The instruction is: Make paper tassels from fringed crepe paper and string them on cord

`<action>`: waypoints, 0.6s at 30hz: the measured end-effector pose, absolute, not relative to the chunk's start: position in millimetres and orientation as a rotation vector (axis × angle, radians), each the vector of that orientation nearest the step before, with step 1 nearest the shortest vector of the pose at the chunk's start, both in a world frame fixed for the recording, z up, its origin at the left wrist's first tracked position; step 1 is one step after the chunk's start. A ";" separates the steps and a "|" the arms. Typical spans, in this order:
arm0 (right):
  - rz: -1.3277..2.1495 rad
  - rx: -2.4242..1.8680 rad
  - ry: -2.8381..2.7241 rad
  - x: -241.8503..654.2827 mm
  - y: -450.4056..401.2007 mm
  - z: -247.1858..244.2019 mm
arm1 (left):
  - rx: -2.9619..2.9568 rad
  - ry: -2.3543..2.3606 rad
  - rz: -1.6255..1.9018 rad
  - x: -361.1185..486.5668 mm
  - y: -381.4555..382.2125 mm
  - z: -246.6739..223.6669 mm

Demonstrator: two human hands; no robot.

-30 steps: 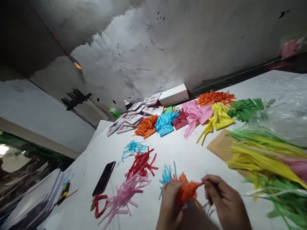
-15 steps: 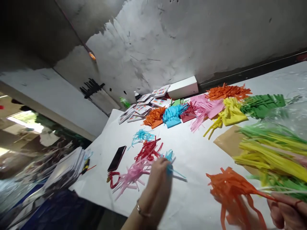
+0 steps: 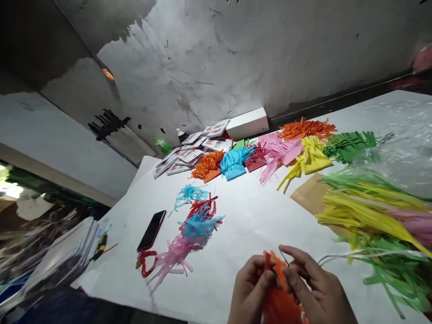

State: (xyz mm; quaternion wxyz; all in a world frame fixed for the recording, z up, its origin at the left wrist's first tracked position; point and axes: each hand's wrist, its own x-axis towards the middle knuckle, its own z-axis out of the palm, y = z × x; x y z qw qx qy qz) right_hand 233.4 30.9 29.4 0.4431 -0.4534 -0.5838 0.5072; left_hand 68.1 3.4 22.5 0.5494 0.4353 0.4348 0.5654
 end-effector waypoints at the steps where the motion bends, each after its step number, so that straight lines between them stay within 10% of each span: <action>1: 1.252 -1.155 -1.426 236.0 31.8 29.1 | 0.833 0.960 1.323 68.0 6.1 22.2; 18: 1.051 -1.138 -1.712 247.4 27.4 35.5 | 0.535 0.927 1.187 43.4 16.3 36.5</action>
